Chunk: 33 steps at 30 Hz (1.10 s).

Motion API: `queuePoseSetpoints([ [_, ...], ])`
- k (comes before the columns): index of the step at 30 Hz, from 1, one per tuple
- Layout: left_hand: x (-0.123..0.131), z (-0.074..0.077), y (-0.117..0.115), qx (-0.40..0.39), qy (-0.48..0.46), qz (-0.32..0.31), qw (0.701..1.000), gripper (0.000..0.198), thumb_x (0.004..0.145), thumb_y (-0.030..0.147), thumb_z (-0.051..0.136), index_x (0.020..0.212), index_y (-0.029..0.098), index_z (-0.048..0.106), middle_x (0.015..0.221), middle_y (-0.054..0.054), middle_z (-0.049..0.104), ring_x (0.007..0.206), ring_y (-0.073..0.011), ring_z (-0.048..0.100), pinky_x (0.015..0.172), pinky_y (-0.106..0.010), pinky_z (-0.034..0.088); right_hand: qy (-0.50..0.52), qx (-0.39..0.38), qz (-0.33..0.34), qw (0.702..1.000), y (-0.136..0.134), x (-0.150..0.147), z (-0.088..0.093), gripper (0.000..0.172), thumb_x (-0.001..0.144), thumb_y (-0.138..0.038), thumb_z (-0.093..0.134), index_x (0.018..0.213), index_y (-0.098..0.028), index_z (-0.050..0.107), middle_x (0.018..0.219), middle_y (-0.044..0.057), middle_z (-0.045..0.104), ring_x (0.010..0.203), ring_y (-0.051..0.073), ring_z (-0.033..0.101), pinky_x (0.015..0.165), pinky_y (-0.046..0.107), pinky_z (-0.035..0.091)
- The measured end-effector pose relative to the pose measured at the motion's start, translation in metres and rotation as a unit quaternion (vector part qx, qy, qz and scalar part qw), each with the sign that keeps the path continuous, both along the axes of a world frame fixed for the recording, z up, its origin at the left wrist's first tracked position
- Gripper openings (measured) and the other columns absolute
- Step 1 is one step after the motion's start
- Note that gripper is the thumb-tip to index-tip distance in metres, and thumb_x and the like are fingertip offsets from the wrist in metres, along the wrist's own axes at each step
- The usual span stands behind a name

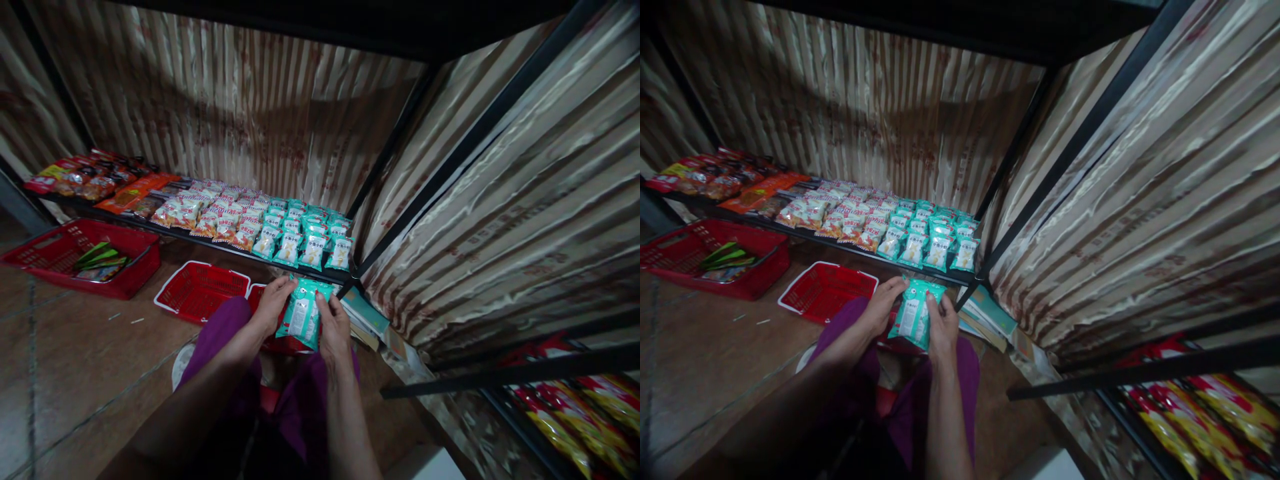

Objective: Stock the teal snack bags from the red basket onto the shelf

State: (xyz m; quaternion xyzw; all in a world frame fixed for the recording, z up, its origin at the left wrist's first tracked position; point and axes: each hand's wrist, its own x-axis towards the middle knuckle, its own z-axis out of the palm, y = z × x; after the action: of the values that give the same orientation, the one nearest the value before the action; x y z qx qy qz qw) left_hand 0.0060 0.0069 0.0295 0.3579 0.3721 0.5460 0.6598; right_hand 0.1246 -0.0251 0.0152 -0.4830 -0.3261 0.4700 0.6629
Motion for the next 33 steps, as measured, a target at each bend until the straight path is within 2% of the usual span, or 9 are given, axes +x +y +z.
queuePoseSetpoints([
  [7,0.006,0.008,0.005,-0.011,0.021,0.063,0.998,0.026,0.062,0.04,0.065,0.058,0.016,0.054,0.054,0.005,0.048,0.053,-0.0088,0.041,0.053,-0.021,0.031,-0.024,-0.028,-0.001,0.999,-0.001,0.001,0.004,0.043,0.066,-0.044,0.07,0.1,-0.018,0.063,0.085,0.002,0.071,0.072,0.017,0.064,0.067,0.028,0.052],
  [12,0.012,0.009,0.009,-0.01,0.034,0.081,0.996,0.028,0.062,0.04,0.064,0.054,0.016,0.051,0.051,0.006,0.042,0.05,-0.0081,0.036,0.049,-0.021,0.026,-0.005,-0.019,0.006,1.0,0.001,0.003,-0.001,0.042,0.067,-0.044,0.07,0.098,-0.017,0.063,0.083,0.002,0.07,0.067,0.015,0.063,0.066,0.028,0.052],
  [18,0.012,0.005,0.007,-0.018,0.03,0.021,0.999,0.033,0.063,0.047,0.066,0.06,0.015,0.056,0.058,0.004,0.05,0.057,-0.0086,0.043,0.056,-0.02,0.032,0.015,-0.04,-0.04,0.998,0.001,0.005,-0.001,0.041,0.062,-0.044,0.073,0.092,-0.017,0.064,0.074,-0.001,0.07,0.06,0.014,0.062,0.064,0.029,0.052],
  [22,0.01,0.002,0.0,-0.032,0.014,-0.03,0.999,0.037,0.063,0.05,0.068,0.071,0.015,0.061,0.067,0.002,0.058,0.066,-0.0113,0.051,0.062,-0.022,0.037,0.041,-0.042,-0.044,0.997,0.001,0.002,0.0,0.041,0.06,-0.043,0.074,0.09,-0.018,0.065,0.073,-0.001,0.07,0.059,0.014,0.063,0.064,0.029,0.052],
  [29,0.003,-0.006,-0.011,-0.027,-0.024,-0.13,0.991,0.045,0.06,0.045,0.074,0.092,0.014,0.065,0.083,-0.005,0.068,0.072,-0.0161,0.06,0.07,-0.028,0.044,0.044,-0.049,-0.054,0.996,0.004,0.003,-0.002,0.042,0.059,-0.045,0.075,0.089,-0.017,0.065,0.068,-0.001,0.069,0.055,0.013,0.061,0.058,0.027,0.051],
  [33,0.0,-0.01,-0.013,-0.036,-0.021,-0.145,0.989,0.049,0.06,0.045,0.075,0.097,0.013,0.065,0.087,-0.008,0.069,0.073,-0.0183,0.063,0.071,-0.03,0.046,0.038,-0.046,-0.059,0.996,0.006,0.003,-0.006,0.042,0.06,-0.044,0.075,0.089,-0.016,0.065,0.069,-0.001,0.069,0.055,0.013,0.061,0.056,0.026,0.05],
])
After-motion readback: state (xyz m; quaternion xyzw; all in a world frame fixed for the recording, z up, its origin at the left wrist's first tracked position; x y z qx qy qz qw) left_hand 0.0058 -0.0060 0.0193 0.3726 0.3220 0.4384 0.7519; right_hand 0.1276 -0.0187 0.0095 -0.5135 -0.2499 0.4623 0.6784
